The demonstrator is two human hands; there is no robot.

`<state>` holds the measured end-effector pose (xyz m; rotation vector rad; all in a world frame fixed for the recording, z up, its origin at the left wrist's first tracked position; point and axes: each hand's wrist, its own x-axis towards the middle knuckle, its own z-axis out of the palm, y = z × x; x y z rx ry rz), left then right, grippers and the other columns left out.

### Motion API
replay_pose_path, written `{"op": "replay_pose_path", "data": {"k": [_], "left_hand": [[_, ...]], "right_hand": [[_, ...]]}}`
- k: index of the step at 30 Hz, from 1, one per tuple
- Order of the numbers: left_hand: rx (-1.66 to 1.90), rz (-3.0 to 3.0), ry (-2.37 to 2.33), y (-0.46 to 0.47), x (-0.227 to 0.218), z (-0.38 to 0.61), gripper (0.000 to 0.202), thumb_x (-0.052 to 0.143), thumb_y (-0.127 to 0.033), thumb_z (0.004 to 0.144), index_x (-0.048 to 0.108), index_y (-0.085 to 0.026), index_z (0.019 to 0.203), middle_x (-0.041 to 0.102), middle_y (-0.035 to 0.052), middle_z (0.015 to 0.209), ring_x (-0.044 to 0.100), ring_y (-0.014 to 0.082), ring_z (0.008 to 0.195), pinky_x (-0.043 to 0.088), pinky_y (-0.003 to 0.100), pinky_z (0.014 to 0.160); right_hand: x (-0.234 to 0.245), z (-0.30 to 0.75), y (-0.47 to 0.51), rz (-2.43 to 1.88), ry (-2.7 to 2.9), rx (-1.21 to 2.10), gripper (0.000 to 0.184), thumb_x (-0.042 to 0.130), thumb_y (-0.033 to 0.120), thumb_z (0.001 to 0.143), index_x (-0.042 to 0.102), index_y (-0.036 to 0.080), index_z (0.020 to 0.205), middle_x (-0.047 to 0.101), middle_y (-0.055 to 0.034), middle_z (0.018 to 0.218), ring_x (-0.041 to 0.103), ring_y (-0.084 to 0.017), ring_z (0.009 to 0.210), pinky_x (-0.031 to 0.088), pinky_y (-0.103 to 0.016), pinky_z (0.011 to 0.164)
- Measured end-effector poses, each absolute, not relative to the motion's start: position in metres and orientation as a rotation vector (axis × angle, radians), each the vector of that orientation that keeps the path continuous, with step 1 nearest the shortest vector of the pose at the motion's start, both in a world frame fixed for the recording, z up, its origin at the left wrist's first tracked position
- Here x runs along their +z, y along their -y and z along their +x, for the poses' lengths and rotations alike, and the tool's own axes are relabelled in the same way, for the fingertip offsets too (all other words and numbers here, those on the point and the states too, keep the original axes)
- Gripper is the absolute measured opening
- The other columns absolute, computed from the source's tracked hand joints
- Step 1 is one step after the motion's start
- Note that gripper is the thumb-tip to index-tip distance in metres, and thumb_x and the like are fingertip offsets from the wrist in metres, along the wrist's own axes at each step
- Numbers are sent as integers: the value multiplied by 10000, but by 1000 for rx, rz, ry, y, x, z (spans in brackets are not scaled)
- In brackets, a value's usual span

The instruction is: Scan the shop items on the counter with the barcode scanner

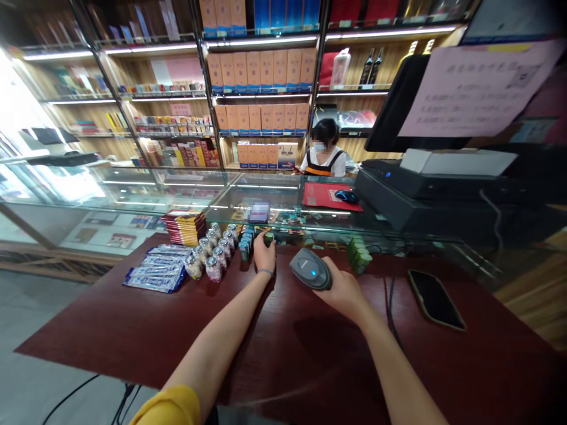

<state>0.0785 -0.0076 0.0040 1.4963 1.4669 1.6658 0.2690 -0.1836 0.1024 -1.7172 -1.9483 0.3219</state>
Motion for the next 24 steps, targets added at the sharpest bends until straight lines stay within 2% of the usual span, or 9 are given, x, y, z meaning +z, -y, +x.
{"op": "replay_pose_path", "data": {"k": [6,11,20,24], "left_hand": [[1683,1340,-1587,-12,3,91,346,726,-154,820,578,-173,1133,627,112,1150,620,240,1147,468,422,1058],[1655,1345,-1689,-15,3,93,281,713,-150,831,558,-173,1065,614,111,1114,608,251,1146,461,431,1060],[1546,1429,-1772,-12,3,92,331,672,-109,846,540,-147,1147,596,165,1203,586,280,1219,462,434,1074],[1551,1472,-1740,-7,3,92,499,695,-105,821,505,-132,1282,573,190,1288,549,298,1295,439,445,1113]], "right_hand": [[104,276,184,-1640,1885,401,304,625,367,791,471,300,1044,732,1,806,757,-297,812,421,-278,620],[104,278,185,-1600,1896,400,331,619,369,789,457,297,1069,734,-10,818,758,-315,835,439,-290,631],[105,278,186,-1613,1878,406,352,624,369,766,456,297,1068,716,1,797,751,-292,787,439,-283,623],[105,279,184,-1661,1826,434,337,629,380,755,468,297,1038,716,2,800,740,-276,777,454,-284,634]]}}
